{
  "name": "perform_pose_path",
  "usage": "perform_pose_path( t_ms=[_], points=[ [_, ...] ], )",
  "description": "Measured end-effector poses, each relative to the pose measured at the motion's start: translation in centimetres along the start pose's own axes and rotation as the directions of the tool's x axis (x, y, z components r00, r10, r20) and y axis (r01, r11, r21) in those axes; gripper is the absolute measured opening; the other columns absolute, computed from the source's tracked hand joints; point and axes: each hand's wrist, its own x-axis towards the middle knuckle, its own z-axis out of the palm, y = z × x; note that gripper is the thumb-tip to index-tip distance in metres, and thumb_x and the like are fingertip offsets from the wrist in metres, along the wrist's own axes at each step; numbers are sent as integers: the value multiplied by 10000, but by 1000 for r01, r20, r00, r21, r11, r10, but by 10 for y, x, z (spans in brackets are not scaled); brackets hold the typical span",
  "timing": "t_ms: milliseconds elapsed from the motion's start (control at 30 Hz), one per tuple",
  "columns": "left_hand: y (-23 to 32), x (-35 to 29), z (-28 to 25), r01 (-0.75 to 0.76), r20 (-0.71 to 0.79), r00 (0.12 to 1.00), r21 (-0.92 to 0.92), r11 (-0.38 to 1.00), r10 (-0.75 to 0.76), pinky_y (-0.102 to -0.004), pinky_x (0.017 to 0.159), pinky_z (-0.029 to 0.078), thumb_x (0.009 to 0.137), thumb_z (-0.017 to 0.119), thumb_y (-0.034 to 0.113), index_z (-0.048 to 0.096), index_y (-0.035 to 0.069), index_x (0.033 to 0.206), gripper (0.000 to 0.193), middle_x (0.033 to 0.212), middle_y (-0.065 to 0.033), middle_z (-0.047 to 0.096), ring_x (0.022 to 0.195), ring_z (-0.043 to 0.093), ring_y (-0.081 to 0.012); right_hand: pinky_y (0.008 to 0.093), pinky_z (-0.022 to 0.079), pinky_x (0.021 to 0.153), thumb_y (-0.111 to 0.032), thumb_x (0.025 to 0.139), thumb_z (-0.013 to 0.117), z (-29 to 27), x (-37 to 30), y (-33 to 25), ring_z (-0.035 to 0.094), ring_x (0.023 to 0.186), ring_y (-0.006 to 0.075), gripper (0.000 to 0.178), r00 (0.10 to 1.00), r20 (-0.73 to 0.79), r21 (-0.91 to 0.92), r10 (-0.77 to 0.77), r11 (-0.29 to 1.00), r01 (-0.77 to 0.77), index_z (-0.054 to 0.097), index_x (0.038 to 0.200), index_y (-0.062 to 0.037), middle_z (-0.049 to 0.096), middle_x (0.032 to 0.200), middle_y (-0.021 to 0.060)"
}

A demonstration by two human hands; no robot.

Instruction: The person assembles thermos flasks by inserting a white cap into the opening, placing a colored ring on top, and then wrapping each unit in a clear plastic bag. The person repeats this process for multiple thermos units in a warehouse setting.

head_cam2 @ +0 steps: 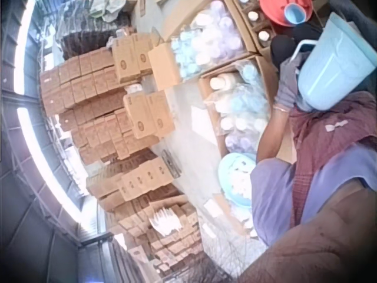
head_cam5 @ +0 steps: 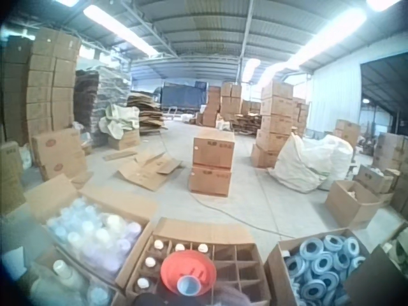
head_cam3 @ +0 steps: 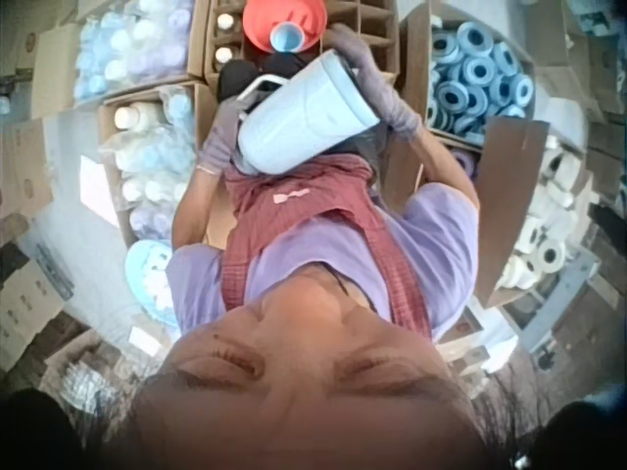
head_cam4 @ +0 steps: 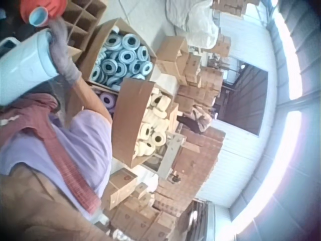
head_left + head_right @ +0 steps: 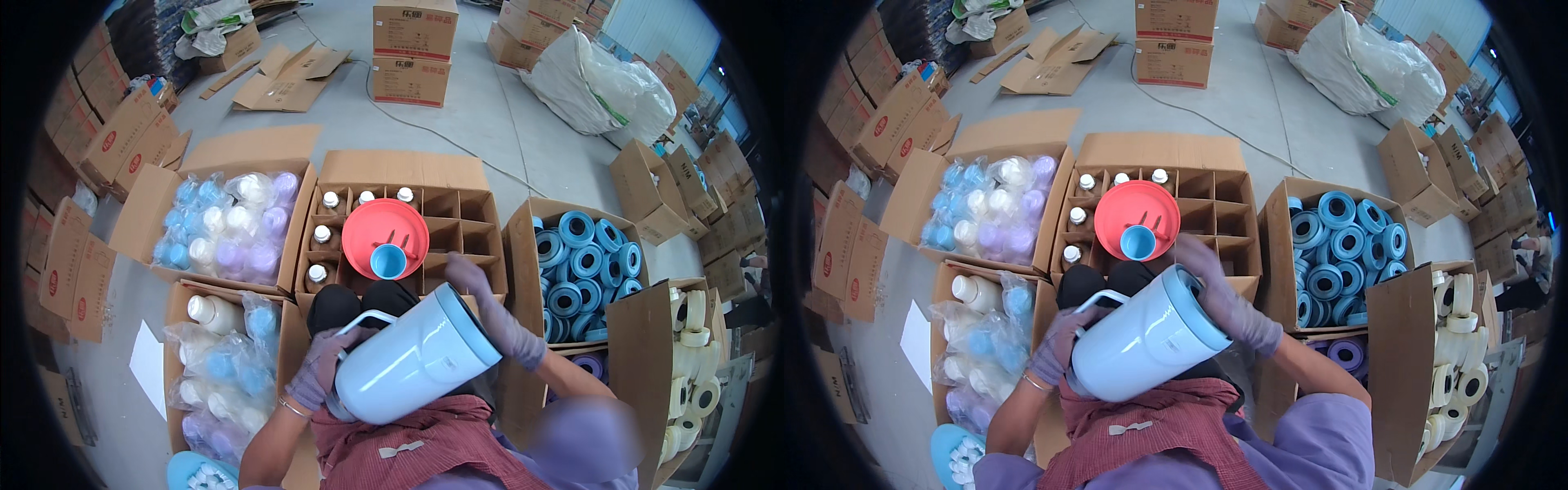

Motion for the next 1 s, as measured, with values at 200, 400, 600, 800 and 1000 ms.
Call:
perform_pose_path(
  t_ms=[200, 400, 600, 800, 1000],
  points=[
    [33, 8, 45, -683, 404, 616, 702, 203, 676, -423, 1035, 464, 779, 630, 11, 738, 43, 1084, 325, 1017, -107, 738, 1003, 698, -264, 428, 507, 985, -628, 956, 469, 30, -34, 53, 638, 1088, 309, 643, 577, 296, 911, 761, -43, -410, 572, 1264, -74, 650, 1216, 162],
    [-10, 5, -1, 53, -129, 989, -98, 994, -66, -267, 873, 508, 932, 618, 151, 719, -23, 1105, 266, 993, -81, 729, 933, 659, -106, 393, 288, 1140, -408, 877, 526, 2, 12, -16, 377, 1367, 317, 615, 934, 173, 368, 312, 859, -355, 472, 1387, -68, 411, 1442, 181],
    [-21, -6, -5, -187, -340, 921, 40, 981, 190, -270, 857, 505, 919, 631, 135, 721, -43, 1069, 249, 1012, -106, 725, 904, 661, -144, 395, 210, 1175, -487, 867, 571, 10, 25, -1, 291, 1428, 247, 683, 937, 239, 579, 256, 737, -349, 444, 1388, -64, 304, 1540, 127],
    [-22, -31, -58, -281, -538, 598, 553, 784, 594, -313, 879, 516, 920, 639, 101, 652, -36, 1209, 321, 1051, -88, 710, 939, 671, -206, 371, 406, 1058, -298, 926, 607, 51, 110, 69, 547, 1217, 276, 486, 921, -6, 338, 390, 867, -365, 545, 1347, -64, 563, 1295, 143],
    [-18, 23, -43, -593, -528, 609, 191, 782, 591, -375, 984, 494, 981, 577, 174, 391, 32, 1465, 538, 1410, -156, 511, 1181, 574, -236, 464, 489, 901, -314, 831, 670, 108, 104, 216, 593, 1074, 389, 407, 821, -175, -732, 543, 485, -478, 609, 1107, -20, 585, 1183, 206]
  ],
)
